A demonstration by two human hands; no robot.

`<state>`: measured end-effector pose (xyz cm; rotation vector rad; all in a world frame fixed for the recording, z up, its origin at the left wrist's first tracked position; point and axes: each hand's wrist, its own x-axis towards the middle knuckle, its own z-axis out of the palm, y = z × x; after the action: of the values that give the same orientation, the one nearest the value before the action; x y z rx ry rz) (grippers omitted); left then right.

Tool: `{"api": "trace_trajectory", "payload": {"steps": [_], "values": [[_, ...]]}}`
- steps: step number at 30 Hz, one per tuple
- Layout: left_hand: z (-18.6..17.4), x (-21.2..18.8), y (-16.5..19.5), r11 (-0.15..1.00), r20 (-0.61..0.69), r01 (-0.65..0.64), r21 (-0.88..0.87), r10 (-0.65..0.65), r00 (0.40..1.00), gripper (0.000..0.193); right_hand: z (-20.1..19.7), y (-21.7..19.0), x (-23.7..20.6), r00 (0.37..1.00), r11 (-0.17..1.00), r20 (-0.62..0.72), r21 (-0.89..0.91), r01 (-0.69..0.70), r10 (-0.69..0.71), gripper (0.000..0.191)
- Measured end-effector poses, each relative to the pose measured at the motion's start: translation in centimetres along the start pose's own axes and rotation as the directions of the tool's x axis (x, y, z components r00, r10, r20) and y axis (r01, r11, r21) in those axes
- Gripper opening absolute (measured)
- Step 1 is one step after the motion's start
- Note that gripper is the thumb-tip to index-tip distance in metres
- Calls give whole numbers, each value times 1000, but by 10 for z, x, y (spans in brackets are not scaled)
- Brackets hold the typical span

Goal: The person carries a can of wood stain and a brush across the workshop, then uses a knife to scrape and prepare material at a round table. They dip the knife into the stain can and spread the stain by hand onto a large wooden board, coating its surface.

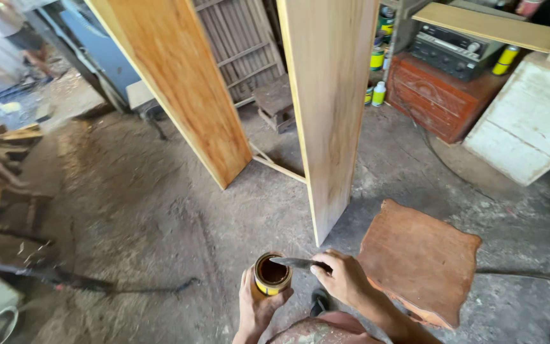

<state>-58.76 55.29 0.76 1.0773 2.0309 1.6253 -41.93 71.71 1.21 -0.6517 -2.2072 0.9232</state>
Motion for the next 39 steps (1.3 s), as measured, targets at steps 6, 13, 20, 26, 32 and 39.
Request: {"api": "trace_trajectory", "payload": {"steps": [6,13,20,26,32,39], "values": [[-15,-86,-15,946,-136,86,-313,-134,982,75,-24,-21,-20,993,995,58,11,103,-103,14],[-15,-126,-15,877,-219,260,-404,-369,903,66,-29,-25,-52,986,990,108,80,115,-124,12],[16,-89,7,939,-290,328,107,-286,913,60,-54,12,-27,975,981,108,41,188,-192,11],[55,-18,25,953,-256,109,282,-35,966,79,-81,26,11,972,975,217,180,-127,87,13],[81,25,34,965,-190,78,250,-30,981,76,-104,41,67,939,945,108,69,320,-326,14],[69,51,27,969,-221,101,226,-50,974,80,-87,31,136,828,855,226,39,518,-512,27]]}}
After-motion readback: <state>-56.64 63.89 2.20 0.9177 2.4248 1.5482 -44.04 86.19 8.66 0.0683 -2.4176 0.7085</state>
